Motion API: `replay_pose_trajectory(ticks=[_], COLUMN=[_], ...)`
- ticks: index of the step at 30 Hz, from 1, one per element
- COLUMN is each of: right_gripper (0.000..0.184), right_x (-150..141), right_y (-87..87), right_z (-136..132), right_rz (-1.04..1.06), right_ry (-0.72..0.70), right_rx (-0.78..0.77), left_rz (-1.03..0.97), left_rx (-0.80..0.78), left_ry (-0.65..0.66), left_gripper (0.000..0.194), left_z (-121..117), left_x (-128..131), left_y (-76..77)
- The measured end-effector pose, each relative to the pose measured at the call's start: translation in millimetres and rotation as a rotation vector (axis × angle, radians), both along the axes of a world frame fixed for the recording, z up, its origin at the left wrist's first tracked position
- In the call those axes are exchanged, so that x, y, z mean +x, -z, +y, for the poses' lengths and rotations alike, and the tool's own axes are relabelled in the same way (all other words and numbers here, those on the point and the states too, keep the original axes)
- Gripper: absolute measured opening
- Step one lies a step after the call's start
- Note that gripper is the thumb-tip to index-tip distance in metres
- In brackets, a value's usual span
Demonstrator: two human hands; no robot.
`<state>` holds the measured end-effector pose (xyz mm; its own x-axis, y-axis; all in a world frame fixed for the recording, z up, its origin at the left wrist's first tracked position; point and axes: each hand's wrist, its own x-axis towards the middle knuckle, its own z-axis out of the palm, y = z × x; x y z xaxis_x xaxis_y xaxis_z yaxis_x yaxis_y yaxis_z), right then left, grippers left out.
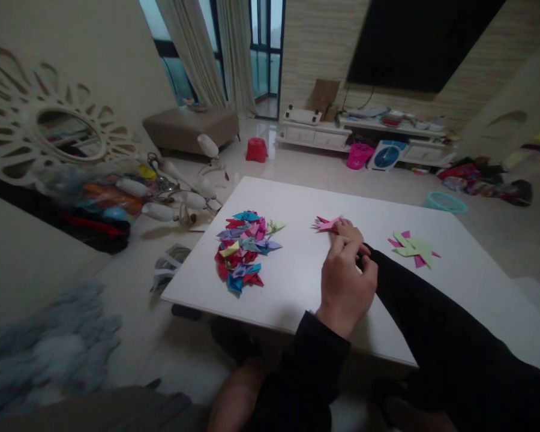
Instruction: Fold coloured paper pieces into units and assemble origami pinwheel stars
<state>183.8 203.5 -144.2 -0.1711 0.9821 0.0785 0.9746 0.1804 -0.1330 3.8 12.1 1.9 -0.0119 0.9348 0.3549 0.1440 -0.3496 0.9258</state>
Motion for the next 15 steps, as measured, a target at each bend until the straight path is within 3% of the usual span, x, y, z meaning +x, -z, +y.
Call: replay_pose_trajectory(ticks=[6,10,15], right_gripper=[0.052,0.040,0.018], right_x=[7.5,2.4,0.6], right_y=[12.0,9.9,10.3], right_z=[35.9,46.1,45.5], right_rz=[-0.167,-0.153,-0.058], right_ry=[-0.045,-0.062,0.041], right_rx=[-0.109,-0.182,-0.206], left_rz=[0.056,0.078,0.062], left_rx=[-0.049,-0.059,-0.071], left_ry=[0.031,0.045,0.064], left_gripper=[0.014,0.014,0.014], left_z=[2.4,3.7,-0.8], left_x=[10.1,15.3,17.4], left_y=[4.8,7.7,5.7])
